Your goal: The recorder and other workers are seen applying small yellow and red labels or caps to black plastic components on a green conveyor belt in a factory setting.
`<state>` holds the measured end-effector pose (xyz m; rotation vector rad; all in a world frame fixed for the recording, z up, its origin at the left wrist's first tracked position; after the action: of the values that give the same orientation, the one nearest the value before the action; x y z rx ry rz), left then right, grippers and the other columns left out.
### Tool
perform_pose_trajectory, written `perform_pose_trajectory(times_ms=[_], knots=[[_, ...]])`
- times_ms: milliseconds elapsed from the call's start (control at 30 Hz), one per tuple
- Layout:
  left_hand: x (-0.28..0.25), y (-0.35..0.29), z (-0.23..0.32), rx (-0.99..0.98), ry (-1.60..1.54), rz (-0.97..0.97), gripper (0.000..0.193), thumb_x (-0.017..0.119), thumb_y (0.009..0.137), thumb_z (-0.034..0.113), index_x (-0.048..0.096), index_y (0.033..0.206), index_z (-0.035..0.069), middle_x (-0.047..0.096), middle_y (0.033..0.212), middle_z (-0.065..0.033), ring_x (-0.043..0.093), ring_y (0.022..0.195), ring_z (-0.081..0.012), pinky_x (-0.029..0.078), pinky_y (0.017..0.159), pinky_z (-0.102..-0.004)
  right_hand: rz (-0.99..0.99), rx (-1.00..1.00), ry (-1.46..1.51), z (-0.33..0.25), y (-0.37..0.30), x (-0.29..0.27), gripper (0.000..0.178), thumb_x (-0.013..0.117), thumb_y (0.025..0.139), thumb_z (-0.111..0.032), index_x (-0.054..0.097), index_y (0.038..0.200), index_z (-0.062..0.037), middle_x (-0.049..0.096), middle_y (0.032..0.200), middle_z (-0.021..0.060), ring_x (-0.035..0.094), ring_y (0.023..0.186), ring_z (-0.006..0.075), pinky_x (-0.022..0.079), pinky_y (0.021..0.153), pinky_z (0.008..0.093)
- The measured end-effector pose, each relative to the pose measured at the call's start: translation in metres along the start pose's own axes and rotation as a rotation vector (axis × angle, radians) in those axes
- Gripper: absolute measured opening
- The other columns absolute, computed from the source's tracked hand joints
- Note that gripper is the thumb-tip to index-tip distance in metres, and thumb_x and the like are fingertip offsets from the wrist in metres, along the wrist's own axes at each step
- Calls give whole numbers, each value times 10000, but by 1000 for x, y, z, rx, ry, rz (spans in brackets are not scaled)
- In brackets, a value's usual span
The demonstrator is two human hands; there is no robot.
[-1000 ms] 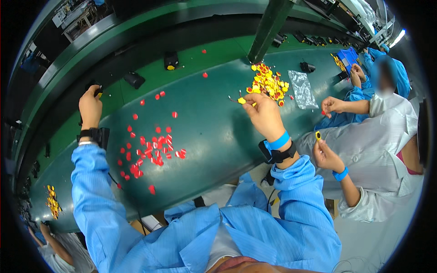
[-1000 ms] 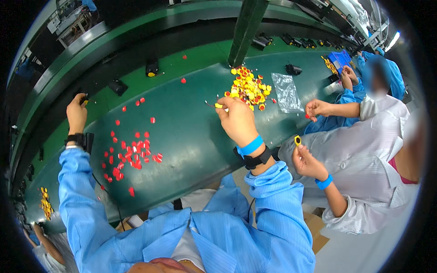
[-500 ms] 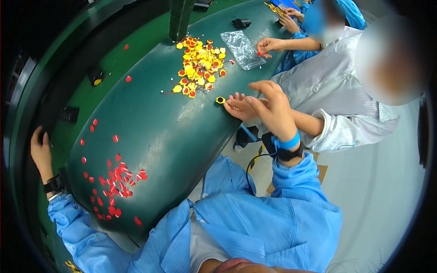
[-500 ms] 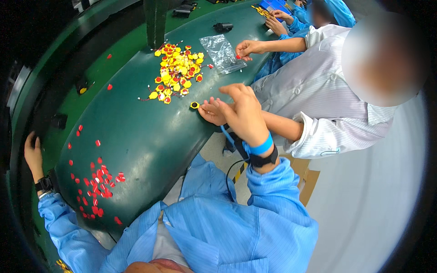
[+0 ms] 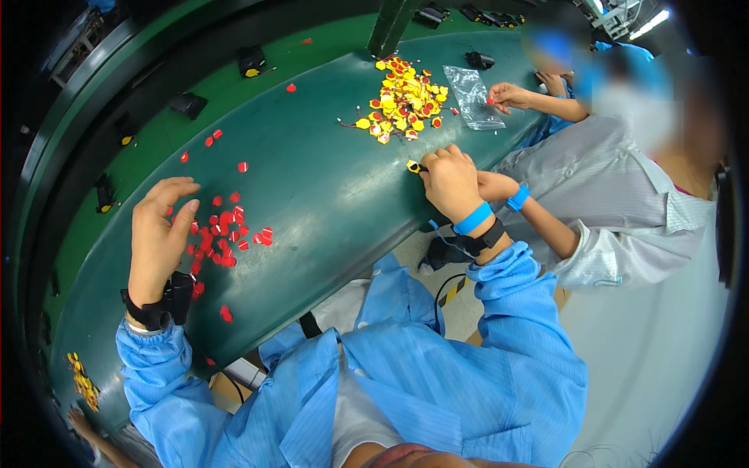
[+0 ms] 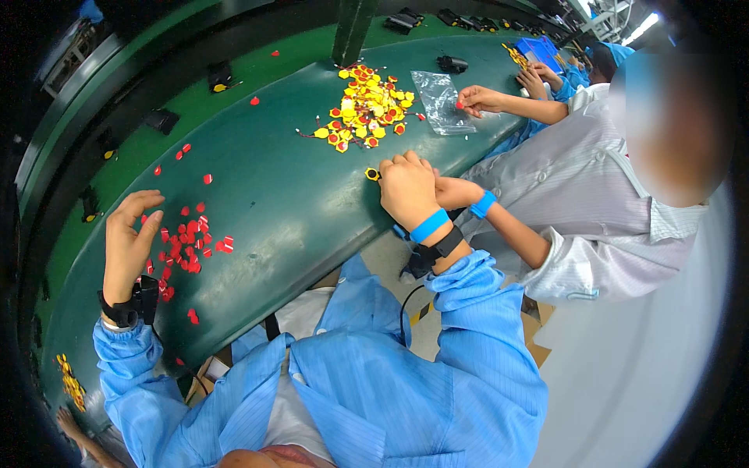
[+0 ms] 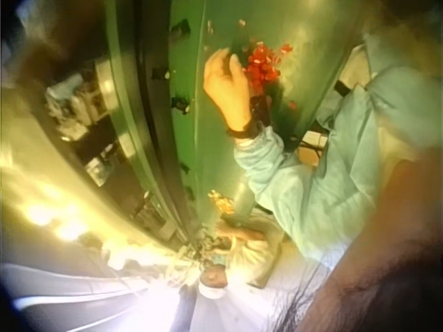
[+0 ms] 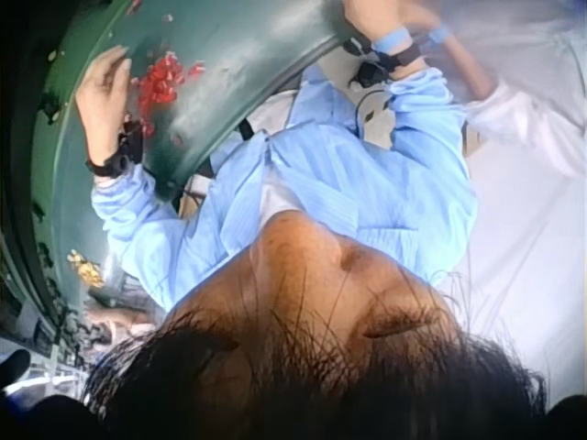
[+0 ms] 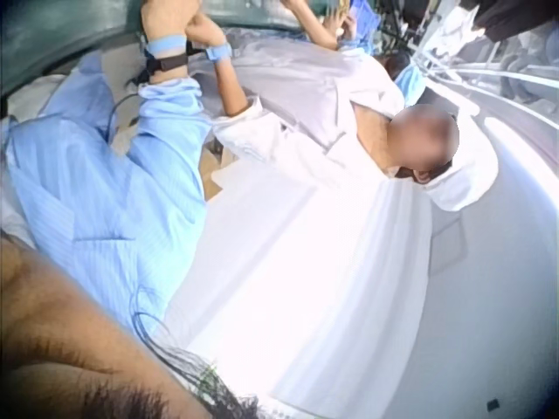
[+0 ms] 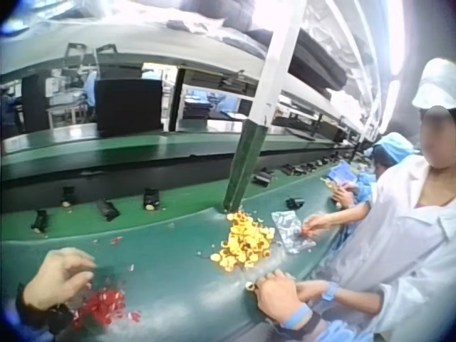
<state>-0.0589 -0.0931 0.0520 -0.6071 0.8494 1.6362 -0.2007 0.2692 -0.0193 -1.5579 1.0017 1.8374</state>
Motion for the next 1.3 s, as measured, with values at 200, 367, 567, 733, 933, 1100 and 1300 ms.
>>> perform_pose_trajectory(times_ms=[200,367,567,733,933,1100,1300], knots=[[23,0,20,18,-87,-43,205,609,791,19,650,986,-27,655,1005,-145,635,913,-261,492,800,-322,42,93,28,1,-12,6,98,601,634,-14,602,728,-41,620,773,110,569,837,290,455,718,401],[80,6,62,91,-157,-173,237,639,788,50,644,1017,-9,650,1012,-144,628,932,-275,502,791,-335,110,136,283,1,-17,2,22,593,746,-13,590,767,-19,615,767,122,571,814,292,455,692,403],[121,12,93,-33,-604,-195,267,654,810,29,623,1073,-11,666,993,-102,634,897,-165,512,795,-275,-341,144,1522,-71,-6,-14,42,585,877,-50,590,881,-9,556,766,-14,496,754,60,407,672,208],[122,-2,81,-163,-935,-157,118,645,842,3,643,958,-21,662,886,-57,621,807,-93,511,738,-226,-559,71,1740,-109,-4,-12,117,566,909,-116,579,903,0,558,807,-8,496,761,68,408,685,213],[115,-24,59,-241,-1050,-5,68,653,837,-5,645,903,-19,656,802,-44,611,726,-80,510,656,-215,-399,-7,1677,-142,1,-18,128,596,900,-119,581,930,5,610,845,18,542,770,78,441,699,224],[107,-20,46,-242,-902,46,154,659,831,-5,650,985,-20,664,841,-55,621,754,-97,520,683,-229,1,-91,1217,-149,16,-32,93,676,811,-66,616,831,2,623,704,81,576,596,143,439,537,269],[59,79,-69,-615,-834,265,419,655,872,332,592,1055,-39,623,927,-100,600,690,-126,461,504,-243,59,37,1219,-112,30,-25,98,735,751,-55,660,761,8,602,636,73,552,572,128,399,514,269]])
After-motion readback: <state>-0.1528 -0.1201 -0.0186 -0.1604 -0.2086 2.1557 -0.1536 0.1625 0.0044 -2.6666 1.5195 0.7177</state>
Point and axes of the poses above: each hand's wrist, its own y-axis towards the middle knuckle, its own x-axis out of the palm, z = x × y, the point moved 7 cm from there along y, towards the middle knuckle
